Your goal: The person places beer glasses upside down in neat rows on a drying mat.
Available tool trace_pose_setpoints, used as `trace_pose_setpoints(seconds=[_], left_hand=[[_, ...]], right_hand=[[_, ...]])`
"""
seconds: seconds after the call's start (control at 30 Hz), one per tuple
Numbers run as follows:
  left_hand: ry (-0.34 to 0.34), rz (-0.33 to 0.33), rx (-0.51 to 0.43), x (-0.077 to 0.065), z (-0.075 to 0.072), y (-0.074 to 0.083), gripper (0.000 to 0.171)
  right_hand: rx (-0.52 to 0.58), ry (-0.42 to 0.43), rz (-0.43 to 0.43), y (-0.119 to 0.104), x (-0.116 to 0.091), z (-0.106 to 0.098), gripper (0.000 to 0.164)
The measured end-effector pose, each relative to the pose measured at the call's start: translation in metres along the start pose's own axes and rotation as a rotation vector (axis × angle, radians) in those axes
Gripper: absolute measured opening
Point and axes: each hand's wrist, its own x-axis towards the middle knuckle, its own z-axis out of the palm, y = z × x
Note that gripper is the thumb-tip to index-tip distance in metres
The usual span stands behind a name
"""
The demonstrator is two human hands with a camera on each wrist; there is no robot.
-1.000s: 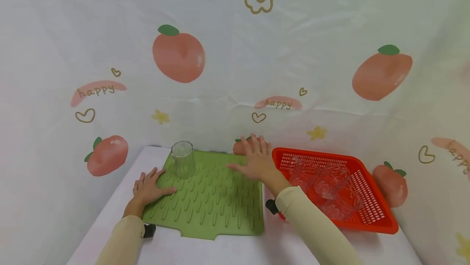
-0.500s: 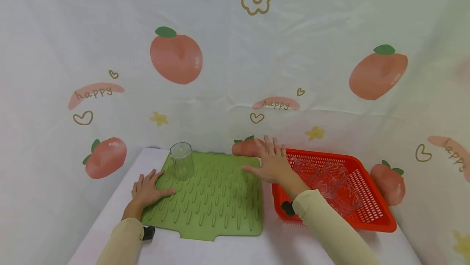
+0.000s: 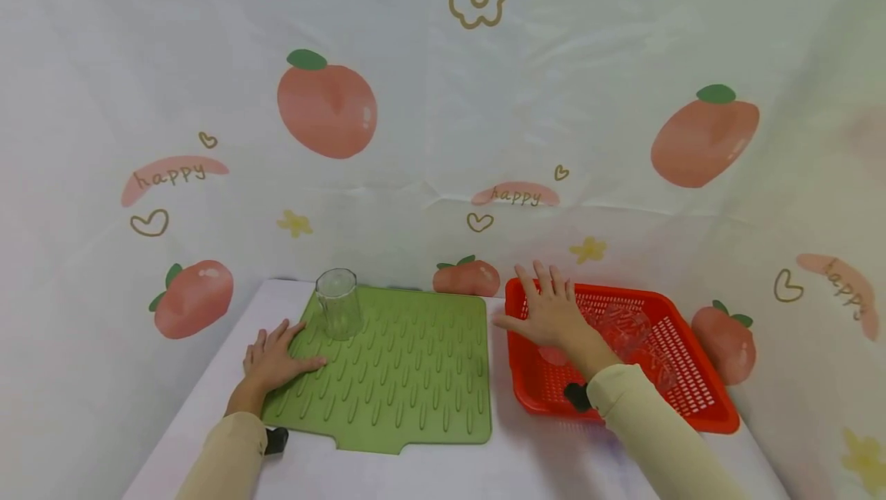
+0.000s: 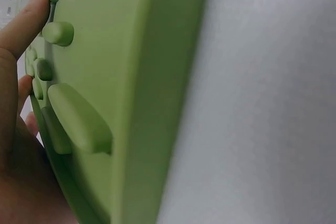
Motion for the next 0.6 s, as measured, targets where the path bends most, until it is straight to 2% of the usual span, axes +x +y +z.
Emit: trace_pose_setpoints(seconds=[0.3, 0.47, 0.6], left_hand=[[-0.002, 0.002, -0.005, 0.0, 0.0, 0.002, 0.105], [-0.012, -0.005, 0.0, 0.0, -0.001, 0.003, 0.105], [-0.012, -0.007, 0.001, 0.0, 0.0, 0.002, 0.105]], right_hand=[[-0.022, -0.028, 0.049, 0.033, -0.013, -0.008, 0.112], [-0.038, -0.023, 0.047, 0.045, -0.016, -0.012, 0.111], [-0.027, -0.052, 0.059, 0.051, -0.016, -0.012, 0.111]])
